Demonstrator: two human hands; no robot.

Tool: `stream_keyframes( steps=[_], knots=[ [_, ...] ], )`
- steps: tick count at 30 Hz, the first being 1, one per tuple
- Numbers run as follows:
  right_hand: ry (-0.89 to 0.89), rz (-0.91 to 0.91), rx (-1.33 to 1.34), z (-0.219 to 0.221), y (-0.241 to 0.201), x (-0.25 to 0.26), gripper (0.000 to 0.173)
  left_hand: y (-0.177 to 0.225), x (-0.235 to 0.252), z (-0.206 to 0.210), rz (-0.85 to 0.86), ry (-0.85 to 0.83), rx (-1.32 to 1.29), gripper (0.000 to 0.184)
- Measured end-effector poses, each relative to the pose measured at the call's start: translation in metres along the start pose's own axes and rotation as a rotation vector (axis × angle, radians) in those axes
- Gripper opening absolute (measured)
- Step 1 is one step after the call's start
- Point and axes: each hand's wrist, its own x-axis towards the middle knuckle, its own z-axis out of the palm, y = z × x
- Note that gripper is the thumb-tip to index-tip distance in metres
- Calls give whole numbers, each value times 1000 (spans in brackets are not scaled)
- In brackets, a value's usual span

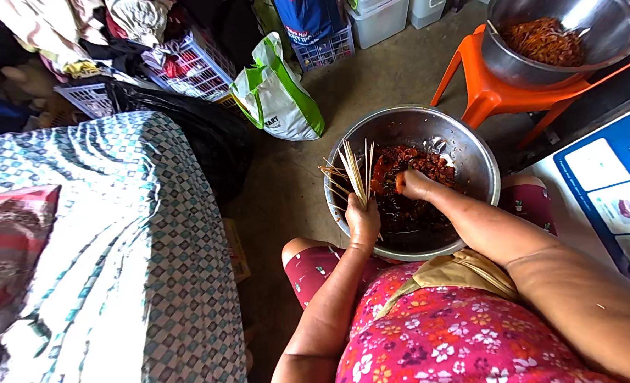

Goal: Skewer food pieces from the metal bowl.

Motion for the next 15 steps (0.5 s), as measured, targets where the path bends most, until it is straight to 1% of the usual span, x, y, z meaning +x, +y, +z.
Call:
stream_keyframes(
  steps=[2,5,6,8,10,13,15],
  knots=[
    [17,11,-66,-8,-6,-5,19,0,-1,0,10,10,-15,17],
    [101,-149,-144,11,-15,-7,26,1,-1,0,2,4,-13,17],
    [67,-179,-160,14,-24,-11,29,1,-1,0,1,2,-11,16],
    [-103,-133,-220,11,-45,-21,40,2,-2,-1,-5,-4,-13,17],
    [-206,-70,-268,8,-54,-25,40,1,-2,-1,-5,0,-21,17],
    [-222,30,-264,0,-47,-26,29,1,-1,-1,-3,13,-49,17],
    [-157,111,-189,-3,-33,-22,24,2,-2,-1,-6,15,-57,16]
  ],
)
